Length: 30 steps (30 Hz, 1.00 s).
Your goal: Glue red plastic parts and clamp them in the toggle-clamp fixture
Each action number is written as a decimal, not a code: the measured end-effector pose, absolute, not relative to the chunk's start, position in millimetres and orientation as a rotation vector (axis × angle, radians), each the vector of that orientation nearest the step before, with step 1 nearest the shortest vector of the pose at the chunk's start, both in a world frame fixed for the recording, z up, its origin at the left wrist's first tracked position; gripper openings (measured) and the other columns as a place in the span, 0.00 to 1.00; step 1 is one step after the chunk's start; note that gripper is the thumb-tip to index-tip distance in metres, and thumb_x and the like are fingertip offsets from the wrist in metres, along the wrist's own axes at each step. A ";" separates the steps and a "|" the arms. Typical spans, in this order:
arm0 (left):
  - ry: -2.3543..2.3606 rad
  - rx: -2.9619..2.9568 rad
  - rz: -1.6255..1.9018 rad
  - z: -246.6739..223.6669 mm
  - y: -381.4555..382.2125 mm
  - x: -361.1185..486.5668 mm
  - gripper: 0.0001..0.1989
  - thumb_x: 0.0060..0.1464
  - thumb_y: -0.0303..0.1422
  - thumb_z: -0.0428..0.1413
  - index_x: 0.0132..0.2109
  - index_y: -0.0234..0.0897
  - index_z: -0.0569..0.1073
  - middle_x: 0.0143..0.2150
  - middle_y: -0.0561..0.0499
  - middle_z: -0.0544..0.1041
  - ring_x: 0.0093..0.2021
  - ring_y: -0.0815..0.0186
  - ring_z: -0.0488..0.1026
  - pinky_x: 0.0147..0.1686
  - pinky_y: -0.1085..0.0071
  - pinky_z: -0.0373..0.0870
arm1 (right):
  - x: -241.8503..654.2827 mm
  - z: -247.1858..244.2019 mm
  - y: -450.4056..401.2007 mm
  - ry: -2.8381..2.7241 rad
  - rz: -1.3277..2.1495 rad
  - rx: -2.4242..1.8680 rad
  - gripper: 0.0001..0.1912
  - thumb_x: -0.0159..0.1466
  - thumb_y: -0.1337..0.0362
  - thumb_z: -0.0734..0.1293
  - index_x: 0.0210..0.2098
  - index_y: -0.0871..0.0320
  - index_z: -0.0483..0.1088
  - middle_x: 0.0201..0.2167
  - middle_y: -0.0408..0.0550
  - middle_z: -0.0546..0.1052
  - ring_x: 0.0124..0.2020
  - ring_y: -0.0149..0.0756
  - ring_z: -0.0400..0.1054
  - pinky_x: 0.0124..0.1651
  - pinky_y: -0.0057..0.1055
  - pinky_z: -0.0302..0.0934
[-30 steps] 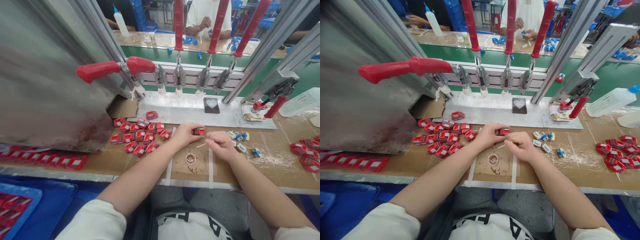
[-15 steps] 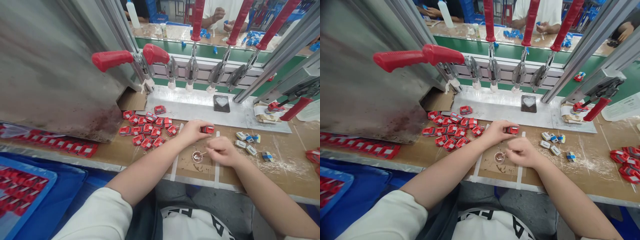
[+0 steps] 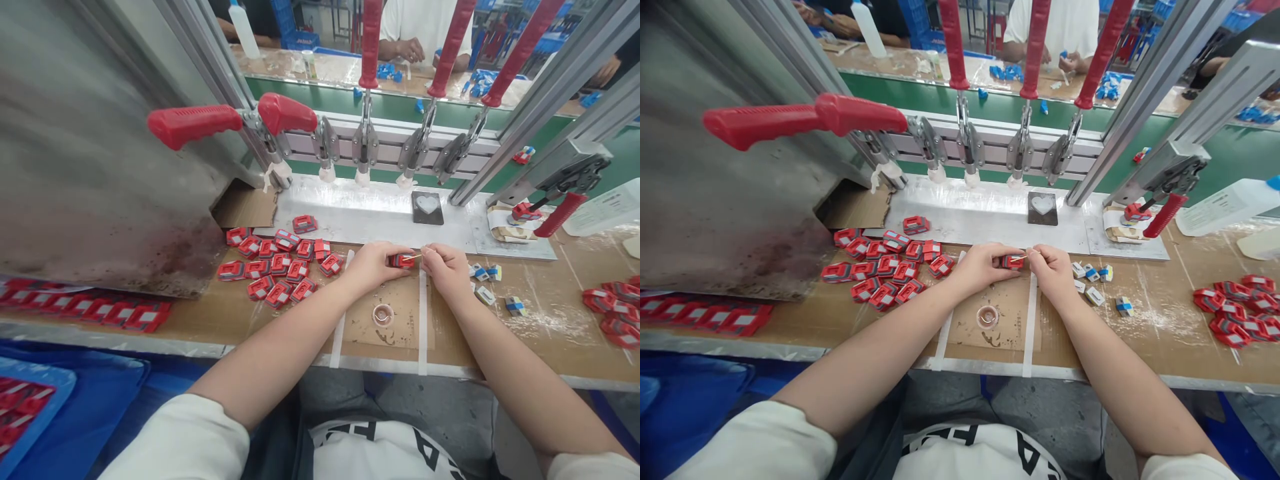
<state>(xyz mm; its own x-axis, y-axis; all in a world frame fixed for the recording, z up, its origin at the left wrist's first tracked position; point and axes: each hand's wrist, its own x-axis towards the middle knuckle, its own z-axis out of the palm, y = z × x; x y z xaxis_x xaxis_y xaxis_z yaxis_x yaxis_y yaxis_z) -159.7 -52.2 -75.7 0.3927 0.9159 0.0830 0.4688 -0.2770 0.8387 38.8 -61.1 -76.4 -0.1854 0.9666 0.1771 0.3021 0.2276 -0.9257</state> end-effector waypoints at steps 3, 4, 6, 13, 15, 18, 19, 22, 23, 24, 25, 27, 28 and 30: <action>1.186 1.913 0.735 -74.9 -52.1 -159.8 0.20 0.53 0.34 0.68 0.54 0.45 0.82 0.42 0.51 0.83 0.42 0.61 0.77 0.46 0.67 0.72 | 37.5 -74.2 -62.4 -1.579 1.014 -1.200 0.23 0.68 0.55 0.65 0.19 0.55 0.57 0.18 0.39 0.58 0.22 0.29 0.50 0.26 0.30 0.45; 1.187 1.919 0.732 -74.9 -52.0 -159.8 0.20 0.53 0.34 0.68 0.54 0.45 0.82 0.42 0.51 0.82 0.42 0.61 0.77 0.46 0.67 0.71 | 36.9 -72.7 -63.0 -1.584 1.012 -1.208 0.23 0.67 0.56 0.65 0.19 0.56 0.57 0.18 0.39 0.58 0.22 0.29 0.50 0.26 0.30 0.45; 1.189 1.931 0.735 -75.3 -51.6 -159.7 0.20 0.53 0.34 0.68 0.53 0.45 0.82 0.42 0.51 0.82 0.42 0.61 0.77 0.46 0.67 0.71 | 35.8 -69.5 -64.0 -1.602 0.984 -1.234 0.23 0.66 0.56 0.65 0.18 0.56 0.57 0.17 0.39 0.57 0.22 0.28 0.49 0.26 0.30 0.45; 1.182 1.991 0.734 -76.6 -51.2 -159.6 0.19 0.54 0.33 0.67 0.54 0.44 0.82 0.42 0.50 0.81 0.41 0.61 0.77 0.45 0.67 0.70 | 34.9 -62.8 -64.4 -1.624 0.929 -1.295 0.21 0.63 0.59 0.64 0.16 0.56 0.57 0.15 0.39 0.56 0.21 0.28 0.49 0.26 0.30 0.45; 1.193 1.996 0.725 -75.7 -51.8 -159.6 0.19 0.54 0.34 0.67 0.54 0.45 0.82 0.42 0.50 0.81 0.41 0.61 0.77 0.45 0.67 0.70 | 35.2 -61.6 -64.4 -1.627 0.912 -1.313 0.21 0.63 0.59 0.64 0.16 0.56 0.57 0.15 0.39 0.56 0.20 0.28 0.49 0.26 0.30 0.44; 1.204 1.990 0.711 -75.1 -52.4 -159.7 0.19 0.54 0.34 0.67 0.53 0.45 0.82 0.42 0.50 0.81 0.42 0.61 0.77 0.46 0.67 0.70 | 36.1 -59.8 -64.6 -1.646 0.891 -1.329 0.21 0.62 0.59 0.63 0.16 0.56 0.56 0.15 0.39 0.54 0.21 0.28 0.49 0.26 0.30 0.44; 1.206 1.991 0.707 -75.2 -52.5 -159.7 0.19 0.54 0.34 0.67 0.53 0.45 0.82 0.43 0.50 0.82 0.42 0.61 0.77 0.46 0.67 0.71 | 36.6 -59.3 -64.6 -1.655 0.879 -1.332 0.21 0.62 0.59 0.63 0.16 0.56 0.55 0.16 0.39 0.54 0.21 0.28 0.49 0.26 0.30 0.44; 1.213 1.993 0.709 -76.1 -52.5 -159.8 0.19 0.53 0.33 0.67 0.53 0.45 0.82 0.44 0.50 0.82 0.43 0.60 0.77 0.47 0.67 0.71 | 38.5 -58.4 -64.7 -1.676 0.841 -1.346 0.20 0.62 0.60 0.63 0.16 0.55 0.52 0.16 0.39 0.51 0.21 0.28 0.48 0.26 0.30 0.43; 1.214 1.992 0.713 -76.2 -52.6 -159.8 0.20 0.52 0.33 0.67 0.53 0.44 0.82 0.44 0.50 0.82 0.43 0.60 0.77 0.47 0.67 0.71 | 39.1 -58.4 -64.7 -1.685 0.826 -1.348 0.20 0.61 0.60 0.63 0.17 0.55 0.52 0.16 0.38 0.51 0.21 0.28 0.48 0.26 0.30 0.43; 1.216 1.992 0.719 -76.2 -52.8 -159.8 0.19 0.53 0.32 0.67 0.53 0.44 0.82 0.44 0.50 0.82 0.43 0.60 0.77 0.47 0.67 0.71 | 39.6 -58.4 -64.6 -1.698 0.806 -1.347 0.20 0.62 0.61 0.63 0.17 0.55 0.51 0.17 0.38 0.51 0.21 0.28 0.47 0.26 0.30 0.43; 1.219 1.993 0.725 -76.0 -53.1 -159.7 0.19 0.53 0.32 0.67 0.53 0.43 0.82 0.44 0.49 0.82 0.43 0.60 0.77 0.47 0.67 0.71 | 40.0 -58.6 -64.5 -1.717 0.775 -1.342 0.20 0.62 0.61 0.62 0.17 0.55 0.50 0.17 0.38 0.50 0.21 0.28 0.47 0.26 0.30 0.43; 1.226 1.995 0.729 -75.2 -54.0 -159.4 0.18 0.53 0.33 0.66 0.52 0.43 0.82 0.44 0.49 0.82 0.44 0.60 0.78 0.47 0.67 0.71 | 40.2 -58.9 -64.3 -1.769 0.676 -1.315 0.21 0.62 0.62 0.62 0.18 0.55 0.49 0.17 0.38 0.49 0.22 0.28 0.46 0.26 0.30 0.42; 1.228 1.996 0.730 -74.8 -54.4 -159.2 0.17 0.53 0.33 0.66 0.52 0.43 0.82 0.44 0.50 0.83 0.44 0.60 0.78 0.47 0.67 0.71 | 40.2 -58.8 -64.2 -1.794 0.613 -1.295 0.21 0.63 0.63 0.62 0.18 0.55 0.48 0.18 0.38 0.49 0.22 0.28 0.46 0.27 0.30 0.42; 1.228 1.991 0.730 -74.6 -55.0 -159.0 0.17 0.52 0.33 0.66 0.51 0.42 0.83 0.44 0.50 0.83 0.44 0.60 0.78 0.47 0.67 0.72 | 40.2 -57.9 -64.3 -1.828 0.497 -1.249 0.21 0.64 0.65 0.62 0.19 0.55 0.47 0.18 0.37 0.49 0.21 0.28 0.45 0.27 0.30 0.41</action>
